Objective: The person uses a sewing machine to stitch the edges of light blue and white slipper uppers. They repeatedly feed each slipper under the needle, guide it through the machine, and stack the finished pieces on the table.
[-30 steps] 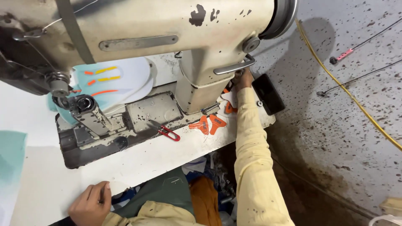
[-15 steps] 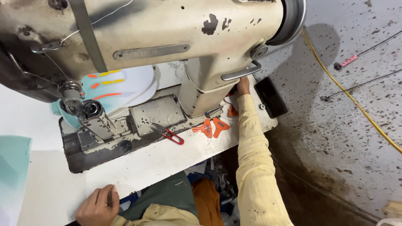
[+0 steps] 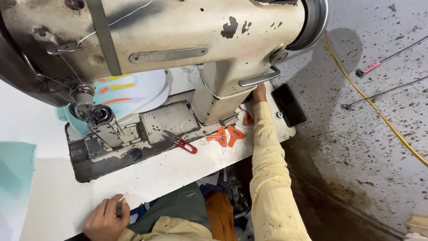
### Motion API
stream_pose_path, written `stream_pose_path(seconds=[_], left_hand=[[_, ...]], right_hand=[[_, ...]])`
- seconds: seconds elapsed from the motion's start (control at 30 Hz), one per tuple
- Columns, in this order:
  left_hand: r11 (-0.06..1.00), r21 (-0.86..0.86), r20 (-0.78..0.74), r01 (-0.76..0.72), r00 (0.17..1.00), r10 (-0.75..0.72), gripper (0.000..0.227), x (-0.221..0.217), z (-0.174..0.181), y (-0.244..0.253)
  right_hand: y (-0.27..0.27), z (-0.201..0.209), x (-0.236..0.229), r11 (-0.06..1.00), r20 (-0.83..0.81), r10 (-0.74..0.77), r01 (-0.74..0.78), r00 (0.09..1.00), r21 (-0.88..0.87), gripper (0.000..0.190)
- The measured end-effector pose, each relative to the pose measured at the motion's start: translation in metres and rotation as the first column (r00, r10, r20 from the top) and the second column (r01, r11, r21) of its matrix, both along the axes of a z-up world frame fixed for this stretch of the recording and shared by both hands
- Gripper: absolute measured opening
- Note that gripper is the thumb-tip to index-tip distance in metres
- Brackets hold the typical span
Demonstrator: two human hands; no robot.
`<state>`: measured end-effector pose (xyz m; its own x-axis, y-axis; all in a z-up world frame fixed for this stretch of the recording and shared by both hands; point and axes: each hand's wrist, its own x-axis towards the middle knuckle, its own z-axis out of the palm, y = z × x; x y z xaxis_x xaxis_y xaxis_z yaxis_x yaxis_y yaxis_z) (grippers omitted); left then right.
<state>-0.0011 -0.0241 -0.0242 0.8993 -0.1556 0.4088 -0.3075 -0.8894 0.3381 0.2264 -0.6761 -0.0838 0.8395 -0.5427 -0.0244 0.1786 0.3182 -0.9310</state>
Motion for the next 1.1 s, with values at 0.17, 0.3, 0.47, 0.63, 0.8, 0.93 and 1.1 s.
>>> stream_pose_path(seconds=[0.17,0.3,0.47,0.63,0.8,0.93,1.1], left_hand=[[1.0,-0.016,-0.004,-0.021,1.0,0.021,0.01,-0.001,0.004,-0.002],[0.997,-0.077,-0.016,-0.027,1.0,0.026,0.01,-0.004,0.018,-0.004],[0.939,-0.341,-0.191,-0.044,0.981,-0.023,0.018,-0.006,0.054,-0.025],[0.638,-0.767,-0.5,0.065,0.562,-0.659,0.028,0.002,0.095,-0.114],[0.316,-0.863,-0.431,-0.394,0.248,-0.868,0.036,0.005,0.063,-0.195],[0.474,-0.863,-0.309,0.172,0.562,-0.767,0.028,0.005,0.029,-0.18],[0.75,-0.471,-0.576,0.465,0.481,-0.661,0.033,-0.041,-0.037,-0.07]], right_hand=[[0.019,0.025,-0.004,0.997,-0.026,-0.039,0.04,0.999,0.062,0.034],[0.002,0.016,-0.001,0.992,0.014,-0.127,0.127,0.992,0.023,0.036],[0.084,0.099,-0.097,0.9,0.288,-0.373,0.42,0.882,-0.121,0.037],[0.29,0.153,-0.235,0.927,0.278,-0.061,0.158,0.959,-0.341,0.037],[0.368,0.139,-0.279,0.913,-0.042,0.102,-0.11,0.994,-0.394,0.068],[0.329,0.142,-0.255,0.937,0.094,0.343,-0.333,0.935,-0.106,0.059],[0.105,0.141,-0.14,0.991,-0.017,0.13,-0.13,0.991,0.019,0.033]])
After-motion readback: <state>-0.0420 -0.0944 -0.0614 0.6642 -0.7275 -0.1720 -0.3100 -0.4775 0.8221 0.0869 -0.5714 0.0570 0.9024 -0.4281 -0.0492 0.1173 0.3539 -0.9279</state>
